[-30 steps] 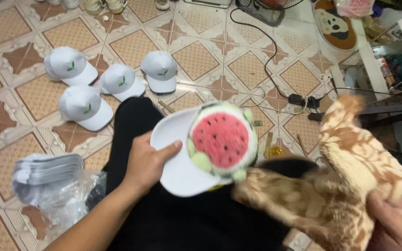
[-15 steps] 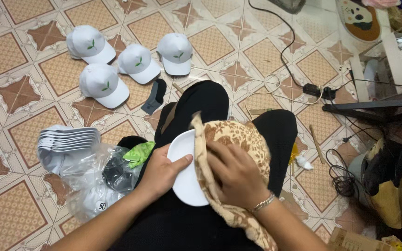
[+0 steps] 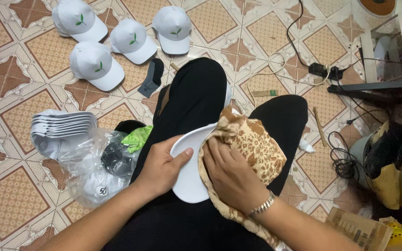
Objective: The person sits on the floor and uses a hair dryer to dry a white cap with a green leaf logo. They hold the cap in one hand and direct the hair dryer at the logo and other parts of the cap. Several other similar caps are visible on the floor nearby.
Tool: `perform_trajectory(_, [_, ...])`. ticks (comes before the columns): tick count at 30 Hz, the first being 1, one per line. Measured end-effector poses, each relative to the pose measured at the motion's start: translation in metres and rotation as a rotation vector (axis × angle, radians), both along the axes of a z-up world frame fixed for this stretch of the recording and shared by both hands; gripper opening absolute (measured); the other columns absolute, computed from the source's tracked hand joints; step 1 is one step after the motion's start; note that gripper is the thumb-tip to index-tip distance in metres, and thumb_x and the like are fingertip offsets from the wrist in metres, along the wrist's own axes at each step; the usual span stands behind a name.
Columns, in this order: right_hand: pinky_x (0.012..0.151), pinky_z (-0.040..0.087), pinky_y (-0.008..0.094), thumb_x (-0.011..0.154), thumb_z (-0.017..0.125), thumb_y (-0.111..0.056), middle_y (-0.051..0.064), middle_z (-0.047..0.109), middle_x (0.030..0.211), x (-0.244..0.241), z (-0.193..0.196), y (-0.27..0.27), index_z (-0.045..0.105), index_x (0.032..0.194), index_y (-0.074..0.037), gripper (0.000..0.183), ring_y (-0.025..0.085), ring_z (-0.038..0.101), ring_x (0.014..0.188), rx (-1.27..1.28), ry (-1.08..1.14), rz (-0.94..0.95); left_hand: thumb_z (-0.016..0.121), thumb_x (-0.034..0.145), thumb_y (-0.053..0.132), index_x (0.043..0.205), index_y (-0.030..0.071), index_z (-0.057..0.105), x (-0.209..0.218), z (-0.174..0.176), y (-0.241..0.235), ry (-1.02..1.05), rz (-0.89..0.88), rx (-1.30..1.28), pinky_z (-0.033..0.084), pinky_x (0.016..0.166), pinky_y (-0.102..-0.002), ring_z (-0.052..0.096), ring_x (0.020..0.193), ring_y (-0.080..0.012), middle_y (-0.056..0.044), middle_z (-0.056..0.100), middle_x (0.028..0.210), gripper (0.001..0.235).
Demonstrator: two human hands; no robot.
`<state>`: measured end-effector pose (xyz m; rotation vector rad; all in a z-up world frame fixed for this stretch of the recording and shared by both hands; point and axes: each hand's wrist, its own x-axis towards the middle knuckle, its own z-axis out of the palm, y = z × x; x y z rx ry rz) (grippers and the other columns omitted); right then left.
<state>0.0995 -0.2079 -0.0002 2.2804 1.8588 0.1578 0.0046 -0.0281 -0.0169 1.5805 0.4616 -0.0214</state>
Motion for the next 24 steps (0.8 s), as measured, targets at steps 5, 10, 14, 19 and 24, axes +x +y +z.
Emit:
perform_trajectory(5, [0.083,0.049,0.034,0.085,0.053,-0.022,0.019,0.063,0.12,0.023,0.004,0.045,0.066,0.11,0.006,0.04,0.027,0.057,0.112,-0.45,0.234,-0.006,0.06,0.095,0.016,0.128,0.0,0.066,-0.002,-0.005,0.004,-0.088,-0.081,0.083,0.06,0.067,-0.027,0.076,0.075,-0.014,-0.012,0.08,0.093,0.037])
perform_trajectory(10, [0.1,0.048,0.038,0.088,0.063,-0.023,0.009,0.068,0.114,0.037,0.004,0.033,0.069,0.109,-0.003,0.03,0.023,0.059,0.115,-0.079,0.507,-0.036,0.064,0.093,0.018,0.117,-0.001,0.071,0.005,-0.006,0.005,0.151,0.027,-0.05,0.06,0.064,-0.033,0.077,0.071,-0.0196,-0.016,0.081,0.086,0.031])
perform_trajectory(14, [0.105,0.047,0.048,0.087,0.072,-0.032,0.012,0.065,0.124,0.041,0.003,0.002,0.067,0.121,-0.007,0.043,0.028,0.06,0.119,0.575,0.388,-0.108,0.068,0.085,0.018,0.114,0.005,0.073,0.009,0.011,0.016,0.134,-0.058,0.164,0.061,0.071,-0.033,0.08,0.077,-0.0188,-0.011,0.081,0.088,0.032])
perform_trajectory(19, [0.099,0.048,0.045,0.085,0.071,-0.041,0.021,0.059,0.138,0.037,-0.002,-0.003,0.058,0.138,0.002,0.069,0.032,0.06,0.118,0.436,0.404,-0.157,0.069,0.076,0.015,0.113,0.012,0.076,0.038,0.032,0.025,0.216,-0.131,0.468,0.06,0.073,-0.039,0.077,0.077,-0.0302,-0.015,0.077,0.086,0.038])
perform_trajectory(24, [0.074,0.049,0.032,0.097,0.059,-0.035,0.022,0.063,0.131,0.02,0.011,0.009,0.058,0.139,0.007,0.059,0.022,0.059,0.09,0.059,0.197,-0.179,0.066,0.091,0.028,0.092,0.008,0.077,0.071,0.028,0.01,0.169,-0.33,0.741,0.056,0.075,-0.049,0.071,0.08,-0.0392,-0.02,0.073,0.082,0.022])
